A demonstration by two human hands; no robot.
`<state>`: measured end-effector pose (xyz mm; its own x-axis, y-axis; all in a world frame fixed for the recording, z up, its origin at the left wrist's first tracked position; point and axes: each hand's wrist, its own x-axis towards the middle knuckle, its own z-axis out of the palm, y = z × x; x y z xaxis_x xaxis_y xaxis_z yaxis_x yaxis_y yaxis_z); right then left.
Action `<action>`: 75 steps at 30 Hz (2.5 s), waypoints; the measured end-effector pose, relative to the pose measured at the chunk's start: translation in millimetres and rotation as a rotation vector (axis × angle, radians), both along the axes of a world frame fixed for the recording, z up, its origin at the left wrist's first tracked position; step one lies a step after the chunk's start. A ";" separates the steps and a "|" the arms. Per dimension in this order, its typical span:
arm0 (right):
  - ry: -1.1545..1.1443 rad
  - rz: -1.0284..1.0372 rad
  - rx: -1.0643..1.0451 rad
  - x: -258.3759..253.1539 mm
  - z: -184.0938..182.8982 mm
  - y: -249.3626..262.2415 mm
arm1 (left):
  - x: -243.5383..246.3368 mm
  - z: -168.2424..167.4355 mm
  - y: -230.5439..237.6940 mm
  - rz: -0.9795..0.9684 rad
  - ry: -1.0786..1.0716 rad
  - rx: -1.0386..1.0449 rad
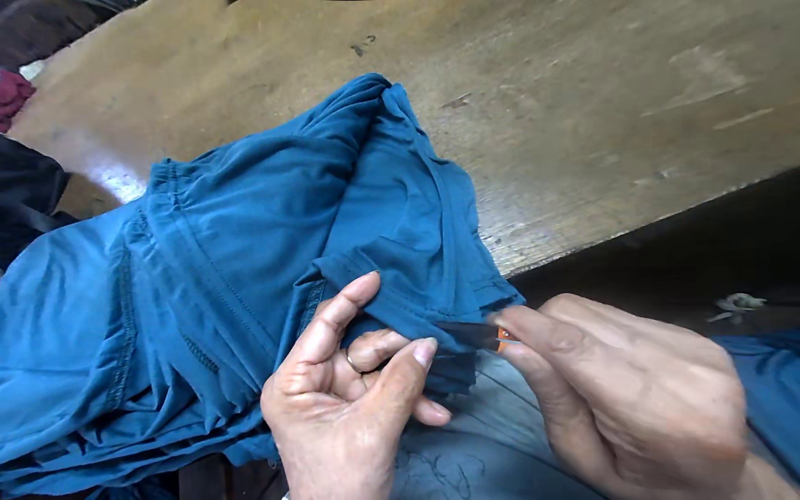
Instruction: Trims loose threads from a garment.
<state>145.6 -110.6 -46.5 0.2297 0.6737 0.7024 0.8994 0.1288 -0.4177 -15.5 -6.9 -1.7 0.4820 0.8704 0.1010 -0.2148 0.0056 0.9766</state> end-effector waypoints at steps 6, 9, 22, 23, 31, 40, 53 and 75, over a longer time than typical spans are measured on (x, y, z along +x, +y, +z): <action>0.364 0.156 0.055 1.8 2.8 0.5 | -0.2 0.3 0.1 -0.012 -0.004 0.000; 0.403 0.175 0.042 -2.1 2.4 3.5 | -0.6 0.4 -0.7 -0.012 0.006 0.008; 0.155 0.174 0.142 -8.4 11.2 21.8 | 0.3 -7.1 -1.3 -0.034 -0.006 0.102; 0.123 0.173 0.123 -9.4 11.7 22.8 | -0.1 -7.5 -0.8 -0.033 0.007 0.099; 0.695 0.177 0.009 0.0 8.7 18.8 | 1.1 -6.7 -0.5 -0.024 0.016 0.099; 0.474 0.186 -0.048 11.9 5.8 3.8 | -0.6 -3.1 0.2 -0.036 0.000 0.038; 0.326 0.198 0.041 1.6 8.5 6.1 | 0.3 -4.3 -1.8 -0.023 0.022 0.085; -0.040 -0.036 -0.013 1.0 -0.6 -7.8 | 1.8 -4.2 -1.7 -0.003 0.021 0.062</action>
<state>146.6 -118.4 -47.1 0.2259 0.6747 0.7027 0.9195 0.0904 -0.3824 -13.7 -8.6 -5.8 0.4871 0.8613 0.1444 -0.1939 -0.0546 0.9795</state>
